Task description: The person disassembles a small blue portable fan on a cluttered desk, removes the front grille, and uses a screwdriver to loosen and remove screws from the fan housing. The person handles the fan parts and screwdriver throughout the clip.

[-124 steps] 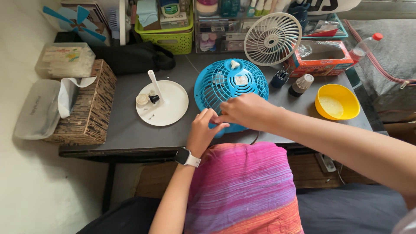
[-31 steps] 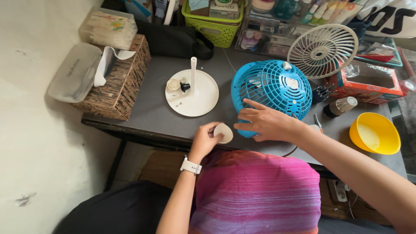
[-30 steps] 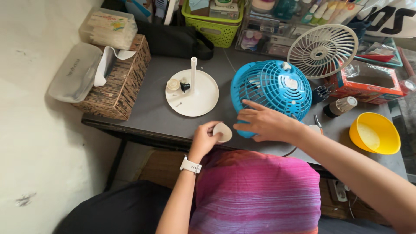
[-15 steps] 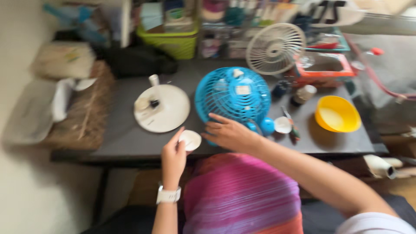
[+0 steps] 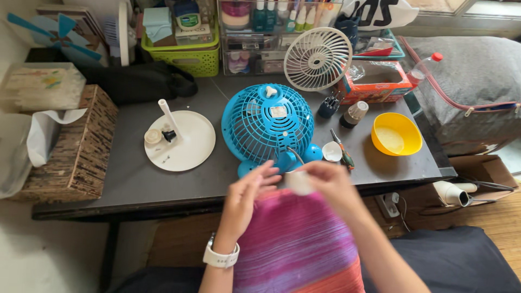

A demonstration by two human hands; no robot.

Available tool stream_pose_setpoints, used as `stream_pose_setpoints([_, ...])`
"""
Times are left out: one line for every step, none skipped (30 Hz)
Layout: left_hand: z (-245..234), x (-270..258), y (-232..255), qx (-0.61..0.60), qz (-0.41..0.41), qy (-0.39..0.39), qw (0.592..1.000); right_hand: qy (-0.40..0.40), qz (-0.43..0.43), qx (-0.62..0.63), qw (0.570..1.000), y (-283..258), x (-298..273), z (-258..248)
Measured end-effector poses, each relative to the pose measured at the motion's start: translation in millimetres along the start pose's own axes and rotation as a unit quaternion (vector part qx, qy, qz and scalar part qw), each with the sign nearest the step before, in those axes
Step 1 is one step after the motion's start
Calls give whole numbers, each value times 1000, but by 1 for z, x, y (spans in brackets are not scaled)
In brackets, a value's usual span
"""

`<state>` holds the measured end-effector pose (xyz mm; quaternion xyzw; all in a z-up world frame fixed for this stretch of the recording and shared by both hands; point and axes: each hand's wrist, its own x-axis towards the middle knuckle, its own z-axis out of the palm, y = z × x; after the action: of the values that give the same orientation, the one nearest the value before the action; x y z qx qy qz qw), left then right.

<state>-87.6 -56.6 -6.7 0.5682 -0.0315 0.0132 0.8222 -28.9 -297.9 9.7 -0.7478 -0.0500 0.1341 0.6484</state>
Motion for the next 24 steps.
stream_pose_setpoints([-4, 1, -7, 73, 26, 73, 994, 56, -18, -12, 998, 7, 7, -23])
stream_pose_setpoints([-9, 1, -15, 144, 50, 147, 977, 111, -37, -24, 993, 13, 15, -47])
stream_pose_setpoints([-17, 2, -22, 175, 19, 186, 967, 149, -63, -66, 985, 16, 25, -71])
stream_pose_setpoints([-27, 3, -29, 205, -12, 224, 953, 186, -88, -109, 972, 19, 35, -95])
stream_pose_setpoints([-35, 5, -36, 235, -43, 262, 935, 238, -86, -221, 942, 22, 44, -114])
stream_pose_setpoints([-38, 8, -45, 296, -24, 231, 926, 287, -83, -329, 896, 26, 53, -131])
stream_pose_setpoints([-39, 9, -53, 356, -8, 200, 913, 285, -89, -344, 890, 32, 60, -143])
stream_pose_setpoints([-40, 10, -61, 414, 7, 166, 895, 284, -95, -359, 884, 39, 69, -151])
stream_pose_setpoints([-39, 13, -67, 406, 34, 171, 897, 283, -102, -373, 878, 45, 78, -155])
stream_pose_setpoints([-38, 17, -72, 397, 62, 176, 899, 279, -100, -385, 874, 52, 85, -158])
stream_pose_setpoints([-37, 20, -75, 388, 89, 180, 899, 276, -97, -397, 870, 57, 91, -159])
stream_pose_setpoints([-38, 22, -77, 388, 74, 181, 900, 273, -94, -409, 866, 62, 96, -159])
stream_pose_setpoints([-39, 25, -77, 388, 61, 181, 901, 267, -84, -393, 876, 65, 101, -159])
stream_pose_setpoints([-39, 26, -77, 388, 47, 181, 902, 261, -73, -376, 886, 66, 105, -158])
stream_pose_setpoints([-39, 26, -76, 393, 62, 182, 899, 255, -63, -360, 895, 66, 107, -157])
stream_pose_setpoints([-39, 27, -75, 399, 77, 183, 895, 250, -79, -397, 880, 64, 108, -155])
stream_pose_setpoints([-38, 26, -75, 403, 92, 183, 892, 245, -94, -433, 862, 61, 107, -152])
stream_pose_setpoints([-38, 25, -74, 408, 102, 188, 888, 239, -108, -469, 843, 56, 105, -148])
stream_pose_setpoints([-37, 25, -74, 412, 113, 192, 883, 236, -116, -455, 851, 51, 101, -142])
stream_pose_setpoints([-36, 24, -73, 416, 123, 196, 879, 233, -123, -442, 858, 46, 97, -134])
stream_pose_setpoints([-36, 24, -72, 413, 126, 197, 880, 230, -130, -428, 864, 39, 93, -126])
stream_pose_setpoints([-36, 24, -71, 411, 128, 197, 881, 219, -144, -407, 875, 30, 89, -117])
stream_pose_setpoints([-36, 24, -70, 408, 130, 197, 882, 210, -158, -386, 884, 21, 84, -108])
stream_pose_setpoints([-36, 24, -68, 412, 126, 195, 881, 200, -171, -365, 893, 11, 79, -98])
